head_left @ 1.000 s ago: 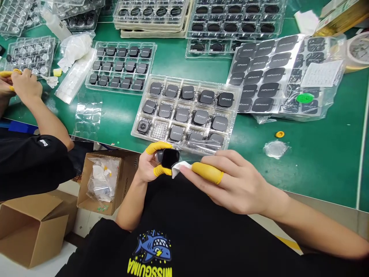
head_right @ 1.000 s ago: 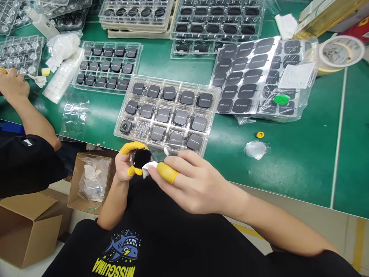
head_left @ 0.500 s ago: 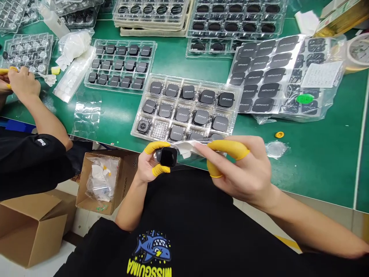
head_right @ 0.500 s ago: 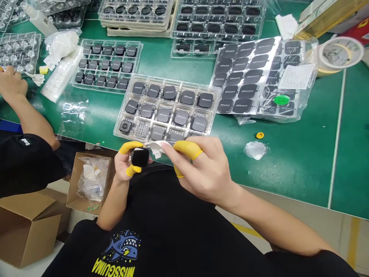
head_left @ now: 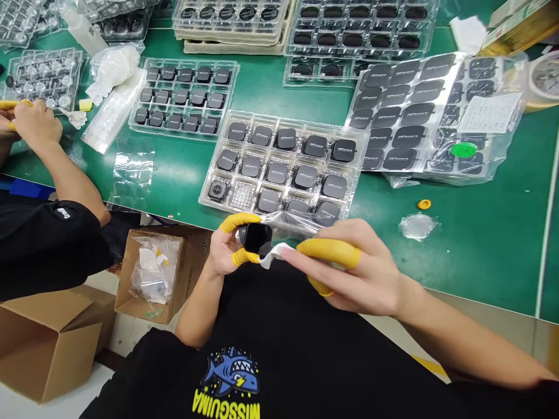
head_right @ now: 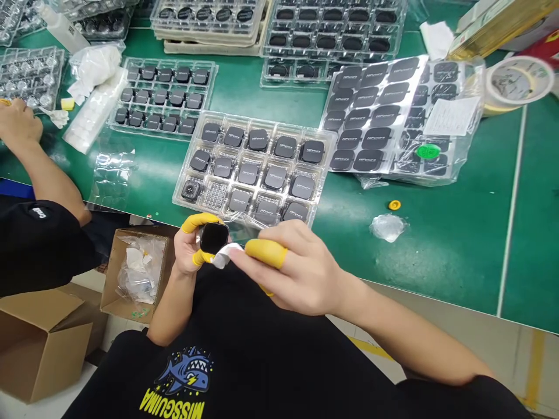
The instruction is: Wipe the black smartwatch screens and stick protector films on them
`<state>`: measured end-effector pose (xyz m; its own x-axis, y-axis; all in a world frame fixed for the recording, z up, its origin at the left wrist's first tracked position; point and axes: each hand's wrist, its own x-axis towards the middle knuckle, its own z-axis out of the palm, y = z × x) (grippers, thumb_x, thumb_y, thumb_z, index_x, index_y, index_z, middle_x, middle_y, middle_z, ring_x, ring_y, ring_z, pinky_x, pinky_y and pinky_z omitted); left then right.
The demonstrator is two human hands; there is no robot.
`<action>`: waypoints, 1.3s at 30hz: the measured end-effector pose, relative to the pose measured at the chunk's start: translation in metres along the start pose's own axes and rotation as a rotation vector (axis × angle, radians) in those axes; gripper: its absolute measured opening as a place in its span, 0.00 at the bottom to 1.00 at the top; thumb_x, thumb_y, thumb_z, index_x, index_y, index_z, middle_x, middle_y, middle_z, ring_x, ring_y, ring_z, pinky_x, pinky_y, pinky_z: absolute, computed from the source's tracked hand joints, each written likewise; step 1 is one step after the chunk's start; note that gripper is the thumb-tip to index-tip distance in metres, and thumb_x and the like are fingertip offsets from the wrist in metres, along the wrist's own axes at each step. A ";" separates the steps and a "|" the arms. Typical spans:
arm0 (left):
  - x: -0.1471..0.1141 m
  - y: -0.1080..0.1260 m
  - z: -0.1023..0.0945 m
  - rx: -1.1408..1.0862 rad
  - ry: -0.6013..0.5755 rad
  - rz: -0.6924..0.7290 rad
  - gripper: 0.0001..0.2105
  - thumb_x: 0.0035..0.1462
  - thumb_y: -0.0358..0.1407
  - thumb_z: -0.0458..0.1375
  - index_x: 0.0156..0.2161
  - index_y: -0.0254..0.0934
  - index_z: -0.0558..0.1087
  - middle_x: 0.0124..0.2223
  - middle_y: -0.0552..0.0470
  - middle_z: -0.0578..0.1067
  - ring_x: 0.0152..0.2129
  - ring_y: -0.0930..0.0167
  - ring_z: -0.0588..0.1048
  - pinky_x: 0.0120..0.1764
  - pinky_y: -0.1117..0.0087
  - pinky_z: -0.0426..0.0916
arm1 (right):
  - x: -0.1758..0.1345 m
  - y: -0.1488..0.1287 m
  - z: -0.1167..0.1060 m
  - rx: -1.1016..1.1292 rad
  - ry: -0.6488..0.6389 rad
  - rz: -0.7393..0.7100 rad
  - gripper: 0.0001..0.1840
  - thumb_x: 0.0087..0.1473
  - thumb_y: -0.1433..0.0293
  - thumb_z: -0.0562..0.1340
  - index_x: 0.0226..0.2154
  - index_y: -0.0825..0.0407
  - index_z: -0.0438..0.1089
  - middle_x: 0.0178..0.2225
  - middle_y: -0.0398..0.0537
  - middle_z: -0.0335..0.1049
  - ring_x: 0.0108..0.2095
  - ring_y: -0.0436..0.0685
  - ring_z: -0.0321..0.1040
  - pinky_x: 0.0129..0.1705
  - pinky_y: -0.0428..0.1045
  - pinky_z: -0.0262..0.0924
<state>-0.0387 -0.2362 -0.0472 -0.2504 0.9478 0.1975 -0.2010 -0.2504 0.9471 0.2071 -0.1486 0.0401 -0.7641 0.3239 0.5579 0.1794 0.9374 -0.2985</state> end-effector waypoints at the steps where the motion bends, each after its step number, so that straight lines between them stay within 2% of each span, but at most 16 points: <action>1: 0.001 0.002 0.000 0.008 -0.013 0.001 0.34 0.45 0.55 0.82 0.53 0.40 0.85 0.46 0.45 0.86 0.42 0.63 0.86 0.49 0.65 0.82 | 0.004 -0.001 0.003 -0.023 0.020 -0.051 0.15 0.71 0.74 0.64 0.55 0.46 0.82 0.36 0.46 0.79 0.44 0.59 0.74 0.45 0.57 0.65; 4: 0.002 0.007 0.002 -0.014 -0.052 -0.010 0.34 0.45 0.54 0.82 0.54 0.40 0.84 0.45 0.46 0.86 0.40 0.64 0.86 0.47 0.66 0.81 | 0.017 -0.006 0.009 -0.120 0.048 -0.140 0.13 0.69 0.79 0.66 0.51 0.50 0.82 0.35 0.43 0.81 0.44 0.56 0.75 0.46 0.56 0.62; 8: 0.001 0.008 0.002 -0.032 -0.080 -0.020 0.33 0.46 0.52 0.82 0.56 0.42 0.84 0.47 0.47 0.86 0.41 0.64 0.87 0.47 0.66 0.81 | 0.023 -0.015 0.006 -0.219 0.055 -0.114 0.14 0.66 0.79 0.71 0.46 0.44 0.83 0.33 0.33 0.82 0.41 0.53 0.77 0.51 0.57 0.60; 13: -0.001 0.005 0.000 0.039 -0.147 -0.055 0.32 0.50 0.52 0.81 0.57 0.42 0.83 0.48 0.46 0.87 0.41 0.63 0.87 0.48 0.65 0.82 | 0.021 -0.025 0.003 -0.231 0.034 -0.106 0.14 0.64 0.78 0.73 0.43 0.40 0.83 0.32 0.30 0.83 0.43 0.55 0.79 0.54 0.60 0.58; 19: -0.002 0.010 0.000 0.086 -0.225 -0.006 0.26 0.57 0.45 0.78 0.58 0.41 0.83 0.51 0.45 0.88 0.45 0.62 0.88 0.48 0.67 0.82 | 0.019 -0.023 0.009 -0.180 0.011 -0.140 0.16 0.64 0.81 0.70 0.41 0.41 0.83 0.36 0.33 0.81 0.49 0.55 0.75 0.61 0.61 0.59; 23: -0.002 0.007 0.002 0.153 -0.215 -0.027 0.28 0.57 0.47 0.78 0.59 0.39 0.82 0.49 0.44 0.88 0.44 0.62 0.88 0.48 0.67 0.83 | 0.022 -0.019 0.018 -0.235 0.042 -0.144 0.13 0.66 0.79 0.69 0.42 0.44 0.82 0.39 0.36 0.80 0.53 0.54 0.72 0.63 0.60 0.57; 26: -0.004 0.001 0.005 0.092 -0.197 -0.016 0.32 0.53 0.50 0.79 0.59 0.39 0.81 0.49 0.44 0.88 0.43 0.62 0.88 0.46 0.68 0.83 | 0.025 -0.016 0.023 -0.302 0.045 -0.121 0.12 0.66 0.77 0.69 0.45 0.44 0.83 0.42 0.38 0.82 0.54 0.56 0.72 0.63 0.60 0.55; 29: -0.004 -0.002 0.006 0.033 -0.155 -0.014 0.32 0.53 0.50 0.79 0.59 0.40 0.81 0.50 0.44 0.88 0.44 0.61 0.88 0.47 0.67 0.83 | 0.026 -0.013 0.024 -0.336 0.039 -0.097 0.13 0.68 0.78 0.67 0.47 0.45 0.83 0.39 0.40 0.83 0.52 0.57 0.74 0.61 0.61 0.56; 34: -0.003 0.003 -0.003 0.065 -0.101 -0.009 0.32 0.51 0.47 0.81 0.59 0.39 0.82 0.51 0.44 0.87 0.48 0.59 0.88 0.53 0.65 0.83 | 0.015 -0.005 0.011 -0.341 0.033 -0.015 0.11 0.67 0.80 0.65 0.46 0.54 0.82 0.32 0.46 0.82 0.47 0.62 0.77 0.54 0.63 0.60; 36: -0.002 0.005 -0.007 0.051 -0.077 -0.016 0.33 0.49 0.47 0.82 0.58 0.40 0.83 0.52 0.44 0.87 0.48 0.59 0.88 0.55 0.62 0.83 | 0.008 -0.002 0.001 -0.325 0.066 0.013 0.12 0.66 0.79 0.66 0.49 0.53 0.82 0.33 0.48 0.83 0.45 0.64 0.77 0.52 0.64 0.61; 39: -0.002 0.006 -0.008 -0.008 -0.055 -0.050 0.34 0.47 0.50 0.82 0.58 0.40 0.83 0.51 0.44 0.87 0.45 0.60 0.88 0.54 0.60 0.85 | -0.002 0.000 -0.011 -0.273 0.123 0.055 0.18 0.64 0.79 0.67 0.52 0.47 0.82 0.34 0.48 0.82 0.43 0.65 0.76 0.50 0.64 0.64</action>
<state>-0.0472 -0.2412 -0.0445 -0.1875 0.9685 0.1636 -0.2200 -0.2037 0.9540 0.2153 -0.1474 0.0473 -0.6708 0.3726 0.6412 0.3908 0.9124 -0.1212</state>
